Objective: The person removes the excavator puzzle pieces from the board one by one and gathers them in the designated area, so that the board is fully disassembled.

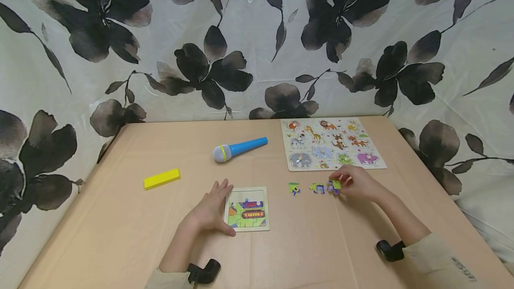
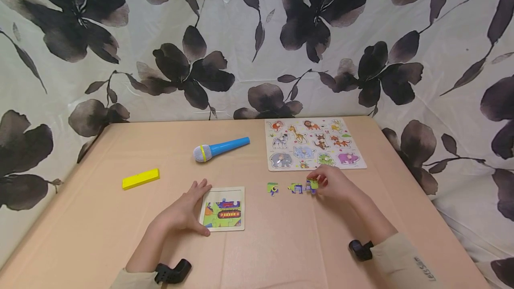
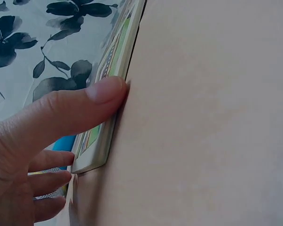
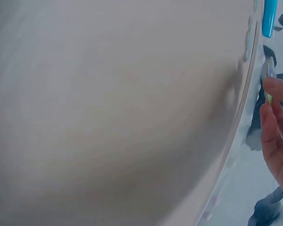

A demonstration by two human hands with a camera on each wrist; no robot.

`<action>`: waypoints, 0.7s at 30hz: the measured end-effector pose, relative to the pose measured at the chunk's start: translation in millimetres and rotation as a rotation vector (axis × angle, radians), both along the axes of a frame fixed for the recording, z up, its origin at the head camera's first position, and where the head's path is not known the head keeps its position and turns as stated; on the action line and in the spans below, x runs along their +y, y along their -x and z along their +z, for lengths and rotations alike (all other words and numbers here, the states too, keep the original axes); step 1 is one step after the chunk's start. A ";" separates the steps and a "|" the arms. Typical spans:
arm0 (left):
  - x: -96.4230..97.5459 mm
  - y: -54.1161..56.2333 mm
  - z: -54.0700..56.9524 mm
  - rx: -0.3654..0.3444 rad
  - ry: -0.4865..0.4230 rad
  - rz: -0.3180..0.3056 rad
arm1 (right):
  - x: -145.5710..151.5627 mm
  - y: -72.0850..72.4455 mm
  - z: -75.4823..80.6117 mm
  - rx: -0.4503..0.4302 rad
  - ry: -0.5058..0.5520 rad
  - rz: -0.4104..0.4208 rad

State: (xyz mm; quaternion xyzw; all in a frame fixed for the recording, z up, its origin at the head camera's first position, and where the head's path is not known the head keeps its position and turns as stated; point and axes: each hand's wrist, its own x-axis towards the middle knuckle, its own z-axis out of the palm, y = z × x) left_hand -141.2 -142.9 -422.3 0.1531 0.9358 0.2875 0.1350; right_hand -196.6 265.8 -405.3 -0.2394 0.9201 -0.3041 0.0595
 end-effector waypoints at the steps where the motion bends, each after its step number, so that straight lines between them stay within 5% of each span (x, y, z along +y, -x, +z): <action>1: 0.2 0.4 -0.1 0.002 0.005 -0.001 | 2.2 0.1 -0.6 -0.001 -0.003 -0.004; 21: 4.2 6.0 1.5 -0.033 0.008 0.020 | 21.2 9.8 -10.4 -0.158 -0.047 -0.017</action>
